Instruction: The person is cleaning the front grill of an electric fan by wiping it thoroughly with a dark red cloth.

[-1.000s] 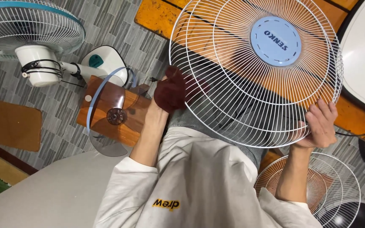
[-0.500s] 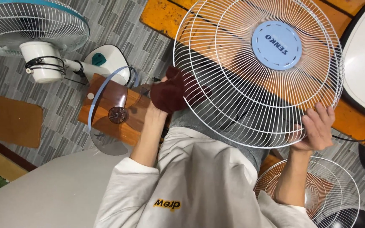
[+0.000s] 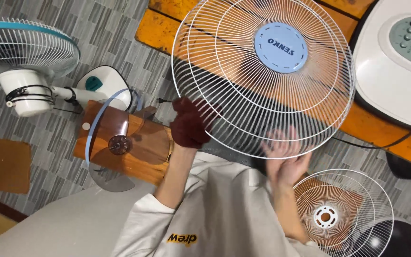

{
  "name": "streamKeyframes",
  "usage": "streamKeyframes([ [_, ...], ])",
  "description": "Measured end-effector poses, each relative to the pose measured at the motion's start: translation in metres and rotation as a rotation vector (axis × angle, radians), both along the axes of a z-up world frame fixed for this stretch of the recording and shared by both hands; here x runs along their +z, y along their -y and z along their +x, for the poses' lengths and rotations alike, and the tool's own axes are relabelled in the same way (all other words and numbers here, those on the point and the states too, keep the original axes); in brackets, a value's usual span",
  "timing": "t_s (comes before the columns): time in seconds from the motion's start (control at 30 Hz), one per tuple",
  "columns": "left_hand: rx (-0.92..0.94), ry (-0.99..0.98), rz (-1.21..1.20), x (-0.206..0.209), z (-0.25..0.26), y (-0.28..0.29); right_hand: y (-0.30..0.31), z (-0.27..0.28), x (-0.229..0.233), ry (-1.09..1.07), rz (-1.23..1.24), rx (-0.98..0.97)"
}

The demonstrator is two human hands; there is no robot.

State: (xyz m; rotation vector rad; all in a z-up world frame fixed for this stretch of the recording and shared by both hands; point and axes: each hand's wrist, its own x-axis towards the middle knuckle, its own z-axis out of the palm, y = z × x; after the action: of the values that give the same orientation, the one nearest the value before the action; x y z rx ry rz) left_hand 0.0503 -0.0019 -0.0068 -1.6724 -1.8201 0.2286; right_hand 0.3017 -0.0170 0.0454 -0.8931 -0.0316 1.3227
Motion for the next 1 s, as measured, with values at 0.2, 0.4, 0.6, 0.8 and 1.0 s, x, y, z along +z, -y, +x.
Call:
streamKeyframes([
  [0.2, 0.105, 0.166, 0.044, -0.052, 0.034, 0.009, 0.002, -0.021, 0.036, -0.084, -0.094, 0.024],
  [0.4, 0.158, 0.171, 0.053, -0.214, 0.031, 0.057, -0.027, 0.006, 0.013, 0.086, -0.218, -0.019],
  [0.6, 0.191, 0.918, 0.023, -0.124, 0.051, 0.047, -0.049, -0.002, 0.062, 0.056, -0.297, 0.024],
  [0.8, 0.228, 1.823, -0.003, -0.029, 0.072, 0.033, -0.015, -0.03, 0.024, -0.047, -0.006, 0.126],
  [1.0, 0.275, 2.717, -0.008, 0.071, 0.064, 0.021, -0.025, -0.008, 0.004, -0.049, -0.041, 0.234],
])
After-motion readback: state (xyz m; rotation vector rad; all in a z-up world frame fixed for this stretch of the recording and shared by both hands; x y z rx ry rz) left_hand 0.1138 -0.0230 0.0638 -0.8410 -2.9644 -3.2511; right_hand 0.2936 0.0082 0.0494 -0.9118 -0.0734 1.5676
